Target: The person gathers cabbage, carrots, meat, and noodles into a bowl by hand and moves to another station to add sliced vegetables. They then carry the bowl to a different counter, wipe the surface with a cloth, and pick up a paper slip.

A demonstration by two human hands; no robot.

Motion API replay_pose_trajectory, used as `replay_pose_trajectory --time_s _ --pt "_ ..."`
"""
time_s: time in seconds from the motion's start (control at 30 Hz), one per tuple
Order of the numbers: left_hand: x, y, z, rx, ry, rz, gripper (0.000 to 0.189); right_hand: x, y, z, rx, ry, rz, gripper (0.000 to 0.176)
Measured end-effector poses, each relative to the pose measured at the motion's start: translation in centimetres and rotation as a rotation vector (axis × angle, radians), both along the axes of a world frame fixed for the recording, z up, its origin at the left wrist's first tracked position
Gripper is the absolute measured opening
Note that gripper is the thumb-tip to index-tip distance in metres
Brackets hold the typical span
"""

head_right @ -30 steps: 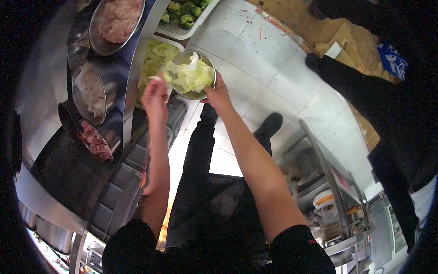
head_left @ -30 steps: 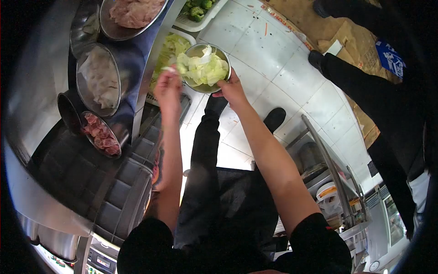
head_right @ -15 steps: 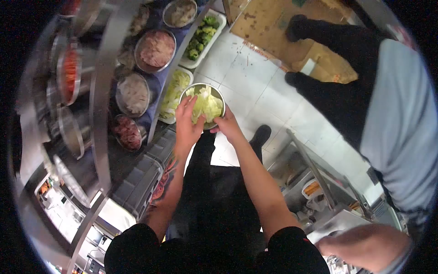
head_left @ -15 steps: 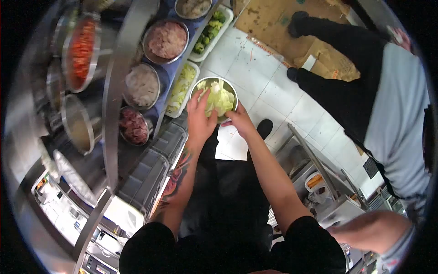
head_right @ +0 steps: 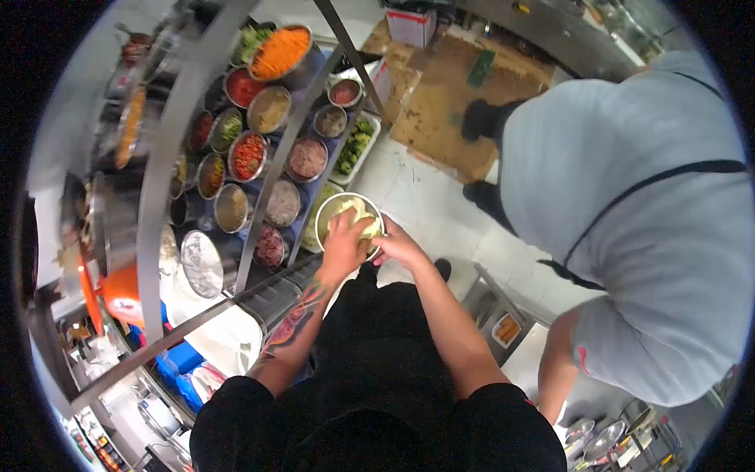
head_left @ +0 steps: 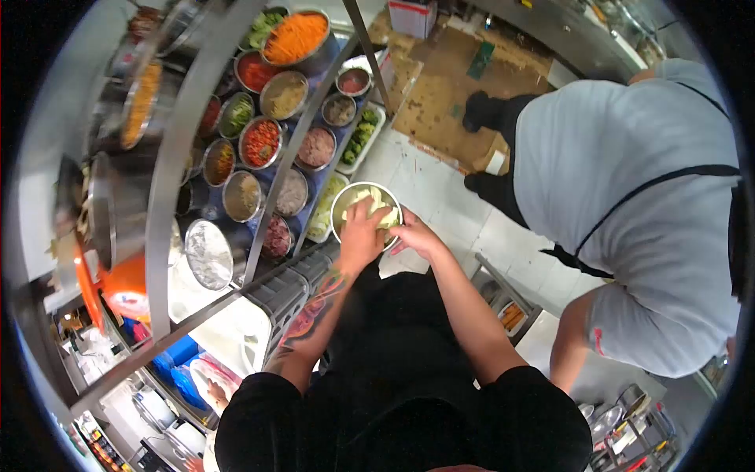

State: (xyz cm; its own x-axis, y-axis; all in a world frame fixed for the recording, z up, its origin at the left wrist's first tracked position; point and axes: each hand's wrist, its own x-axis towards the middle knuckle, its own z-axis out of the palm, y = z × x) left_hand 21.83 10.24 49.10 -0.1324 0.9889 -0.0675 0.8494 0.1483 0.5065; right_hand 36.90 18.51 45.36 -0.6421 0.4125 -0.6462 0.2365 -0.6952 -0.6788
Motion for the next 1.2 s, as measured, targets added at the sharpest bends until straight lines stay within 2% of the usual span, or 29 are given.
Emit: replay_pose_trajectory --time_s 0.07,0.17,0.2,0.23,0.3,0.37,0.4,0.43,0.47,0.5,0.57,0.7,0.77,0.8,0.87,1.07,1.2 --pt "0.9 0.5 1.4 -0.021 -0.031 0.042 0.054 0.1 0.6 1.2 0.029 -0.022 0.036 0.073" --pt "1.2 2.2 6.0 0.006 -0.087 0.018 0.054 0.9 2.9 4.4 -0.007 -0.037 0.061 0.069" --pt "0.7 2.8 8.3 0.016 -0.135 -0.016 0.054 1.1 3.4 5.0 0.033 -0.008 0.004 0.065" --pt "-0.3 4.2 10.8 0.088 -0.196 0.011 0.046 1.3 4.3 5.5 0.045 -0.003 0.009 0.065" --pt "-5.1 9.1 12.3 0.305 -0.161 0.015 0.038 1.5 6.4 6.1 -0.008 0.029 -0.081 0.063" --pt "-10.9 15.3 14.2 0.416 -0.14 0.174 0.031 1.1 9.0 8.0 -0.009 0.032 -0.053 0.069" --pt "-14.6 18.8 14.3 0.5 -0.078 0.208 0.032 0.4 10.2 8.8 0.048 0.042 -0.104 0.067" --pt "-18.2 22.0 13.3 0.466 0.008 0.271 0.037 -0.4 11.3 9.1 0.104 0.051 -0.16 0.064" --pt "-21.7 25.1 11.7 0.552 0.194 0.245 0.044 -1.0 12.6 8.3 0.116 0.057 -0.174 0.065" --pt "-24.0 27.7 11.2 0.449 0.256 0.264 0.049 -2.1 14.2 8.8 0.129 0.049 -0.188 0.065" --pt "-25.4 30.4 12.5 0.056 0.137 0.217 0.047 -4.0 16.2 9.9 0.18 -0.01 -0.21 0.069" --pt "-28.2 32.5 7.9 0.198 0.144 0.144 0.043 -7.4 19.3 12.3 0.206 -0.032 -0.252 0.071" --pt "-29.6 32.8 5.6 0.341 0.001 0.142 0.041 -8.6 20.7 12.6 0.2 0.0 -0.252 0.072" --pt "-29.8 32.7 5.0 0.464 0.042 0.099 0.037 -9.1 21.2 12.9 0.195 0.005 -0.246 0.072" --pt "-30.8 32.4 4.2 0.47 0.003 0.148 0.036 -10.2 22.2 13.4 0.184 0.008 -0.239 0.073" --pt "-32.8 31.1 5.1 0.378 -0.265 0.431 0.034 -12.2 24.4 13.6 0.151 0.064 -0.206 0.074" --pt "-32.2 31.1 7.6 0.362 -0.595 0.638 0.032 -12.8 25.3 13.5 0.142 0.111 -0.2 0.076"
